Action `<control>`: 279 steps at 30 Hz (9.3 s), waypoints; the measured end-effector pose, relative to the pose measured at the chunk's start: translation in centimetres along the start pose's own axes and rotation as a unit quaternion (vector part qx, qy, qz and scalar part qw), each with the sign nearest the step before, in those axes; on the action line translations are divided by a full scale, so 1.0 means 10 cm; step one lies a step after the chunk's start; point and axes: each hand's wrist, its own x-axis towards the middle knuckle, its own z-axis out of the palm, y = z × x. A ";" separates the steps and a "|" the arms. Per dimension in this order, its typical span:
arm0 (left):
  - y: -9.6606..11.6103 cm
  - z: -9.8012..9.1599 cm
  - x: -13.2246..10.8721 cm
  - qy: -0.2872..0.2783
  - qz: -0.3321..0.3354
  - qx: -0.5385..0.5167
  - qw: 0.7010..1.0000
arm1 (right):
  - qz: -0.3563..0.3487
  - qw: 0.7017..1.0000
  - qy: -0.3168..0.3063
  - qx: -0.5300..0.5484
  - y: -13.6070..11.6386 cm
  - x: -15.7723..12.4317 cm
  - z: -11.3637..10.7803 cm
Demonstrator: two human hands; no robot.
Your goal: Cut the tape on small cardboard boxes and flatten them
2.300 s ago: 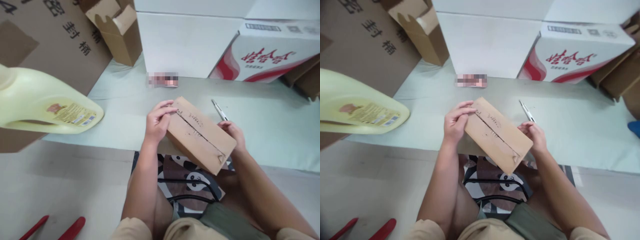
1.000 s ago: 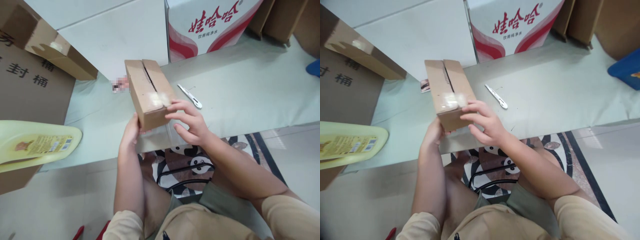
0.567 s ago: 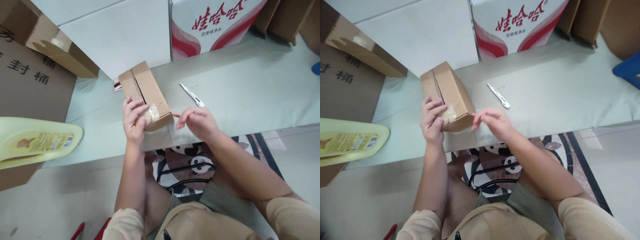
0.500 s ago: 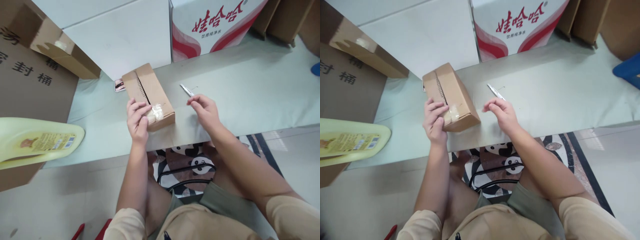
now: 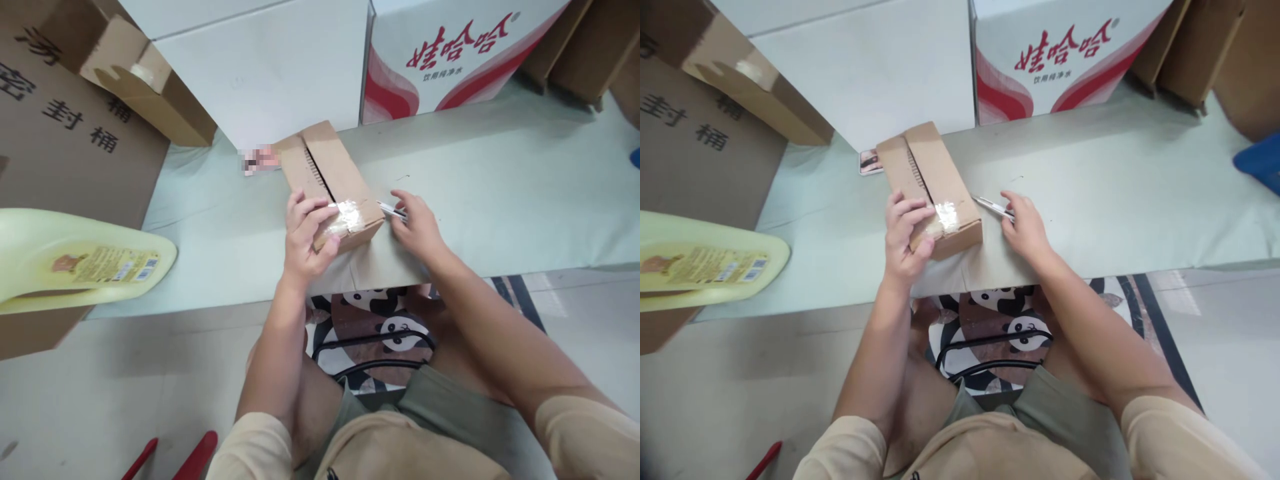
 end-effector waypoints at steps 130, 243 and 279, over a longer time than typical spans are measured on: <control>0.30 0.35 0.08 0.037 0.010 0.033 0.999 | -0.008 0.973 0.046 0.227 -1.10 -0.64 -0.90; -0.23 0.13 -0.29 0.158 -0.197 -0.154 0.955 | -0.100 0.979 -0.077 0.159 -0.27 -0.33 -0.01; -0.08 0.14 -0.16 0.198 -0.441 -0.264 0.835 | -0.070 0.971 -0.118 0.195 -0.40 -0.36 -0.08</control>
